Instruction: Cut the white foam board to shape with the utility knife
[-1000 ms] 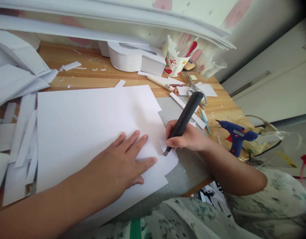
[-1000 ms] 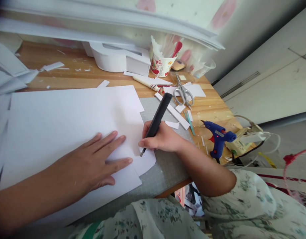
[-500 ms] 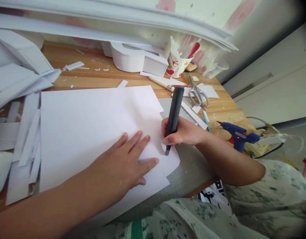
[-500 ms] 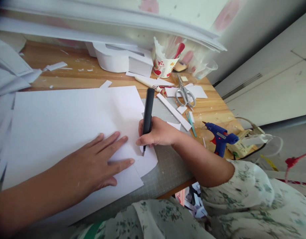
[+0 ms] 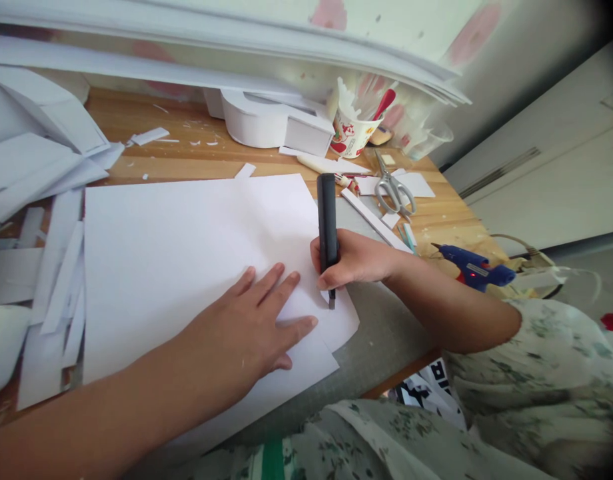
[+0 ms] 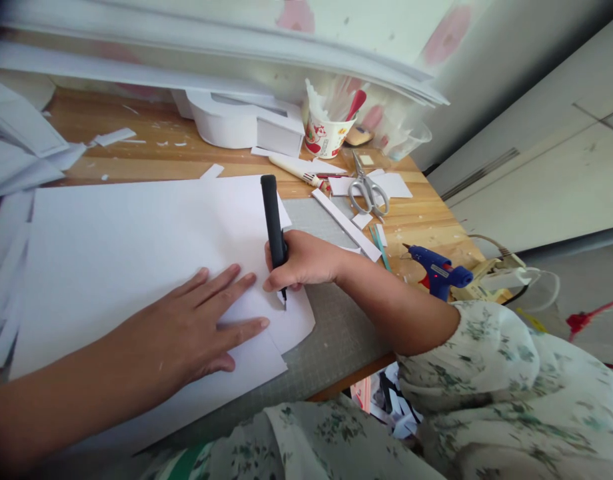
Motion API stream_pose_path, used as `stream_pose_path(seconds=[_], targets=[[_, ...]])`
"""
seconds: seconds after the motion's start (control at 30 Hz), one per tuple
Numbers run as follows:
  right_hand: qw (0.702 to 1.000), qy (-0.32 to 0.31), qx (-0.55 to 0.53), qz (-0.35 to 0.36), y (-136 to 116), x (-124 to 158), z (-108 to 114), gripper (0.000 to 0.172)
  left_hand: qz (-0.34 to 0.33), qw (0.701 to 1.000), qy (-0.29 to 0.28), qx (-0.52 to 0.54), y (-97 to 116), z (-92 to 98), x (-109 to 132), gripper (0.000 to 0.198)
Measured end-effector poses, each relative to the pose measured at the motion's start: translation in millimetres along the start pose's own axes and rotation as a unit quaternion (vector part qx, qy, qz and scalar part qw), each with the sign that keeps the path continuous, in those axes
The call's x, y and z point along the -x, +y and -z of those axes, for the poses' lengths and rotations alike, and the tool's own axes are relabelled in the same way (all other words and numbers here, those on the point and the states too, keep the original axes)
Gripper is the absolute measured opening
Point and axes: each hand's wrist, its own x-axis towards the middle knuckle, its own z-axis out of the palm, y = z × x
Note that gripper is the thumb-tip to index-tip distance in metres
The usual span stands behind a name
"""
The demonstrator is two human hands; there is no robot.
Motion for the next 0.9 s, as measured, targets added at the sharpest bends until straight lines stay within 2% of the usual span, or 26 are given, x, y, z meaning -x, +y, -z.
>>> stream_pose_path(seconds=[0.3,0.47,0.6,0.9], targets=[[0.999,-0.019,-0.038,0.003,3.1,-3.6,2.2,0.018,-0.004,1.000,-0.006,-0.007,1.1,1.6,-1.6,0.046],[0.999,0.038,-0.001,-0.001,0.6,0.3,-3.0,0.018,-0.001,1.000,0.001,-0.015,0.2,0.3,-1.0,0.047],[0.997,0.068,-0.032,0.008,2.7,2.5,-6.4,0.020,-0.003,1.000,0.005,-0.015,0.7,0.9,-2.3,0.046],[0.996,0.042,-0.080,0.007,3.2,-3.8,-2.3,0.022,-0.005,1.000,0.011,-0.011,0.5,-0.7,0.3,0.044]])
